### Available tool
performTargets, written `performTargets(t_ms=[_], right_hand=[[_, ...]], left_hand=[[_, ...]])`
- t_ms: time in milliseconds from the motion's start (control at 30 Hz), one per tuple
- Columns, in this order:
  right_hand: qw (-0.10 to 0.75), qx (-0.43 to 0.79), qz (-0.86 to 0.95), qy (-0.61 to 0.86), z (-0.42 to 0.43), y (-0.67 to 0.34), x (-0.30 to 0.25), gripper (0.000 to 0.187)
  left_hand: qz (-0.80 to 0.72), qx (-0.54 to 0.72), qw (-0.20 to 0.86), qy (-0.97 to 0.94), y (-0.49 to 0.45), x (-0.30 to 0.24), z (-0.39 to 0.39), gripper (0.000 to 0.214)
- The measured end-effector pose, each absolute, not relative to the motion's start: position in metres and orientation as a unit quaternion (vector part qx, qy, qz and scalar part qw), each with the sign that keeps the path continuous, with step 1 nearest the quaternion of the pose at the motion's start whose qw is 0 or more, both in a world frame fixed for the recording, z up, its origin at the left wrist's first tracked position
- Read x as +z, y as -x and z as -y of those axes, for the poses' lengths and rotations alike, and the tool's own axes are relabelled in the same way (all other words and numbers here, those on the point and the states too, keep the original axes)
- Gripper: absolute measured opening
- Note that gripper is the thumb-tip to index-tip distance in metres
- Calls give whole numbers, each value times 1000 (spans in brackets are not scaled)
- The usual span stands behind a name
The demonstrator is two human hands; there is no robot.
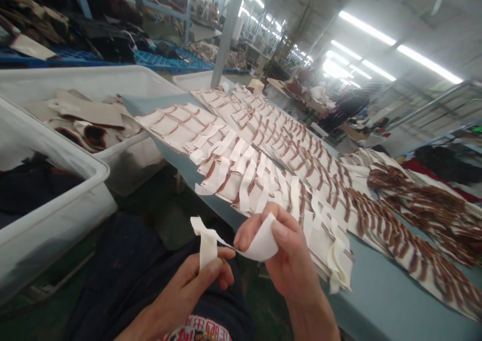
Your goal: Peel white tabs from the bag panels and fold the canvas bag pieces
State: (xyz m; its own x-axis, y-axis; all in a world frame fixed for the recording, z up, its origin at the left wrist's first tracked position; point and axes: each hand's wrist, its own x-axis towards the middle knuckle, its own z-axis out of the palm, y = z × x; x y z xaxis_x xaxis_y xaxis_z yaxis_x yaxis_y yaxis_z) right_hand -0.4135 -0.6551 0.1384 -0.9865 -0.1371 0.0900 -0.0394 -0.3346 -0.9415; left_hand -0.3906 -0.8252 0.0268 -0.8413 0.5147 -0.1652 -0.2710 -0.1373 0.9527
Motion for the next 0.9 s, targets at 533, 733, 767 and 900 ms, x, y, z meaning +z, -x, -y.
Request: performTargets(t_ms=[533,733,767,900], right_hand=[[143,-720,-679,26,636,369,56,51],[-1,-663,-749,-2,646,393,30,58],[1,-673,-739,16,649,396,29,62],[23,-732,-679,42,668,406,30,78]], left_hand=[[-643,742,181,-60,425,30,827,52],[-793,569,56,-209,431,38,845,34],[-800,551,45,-232,432,41,846,34],[-822,490,27,-288,434,54,848,40]])
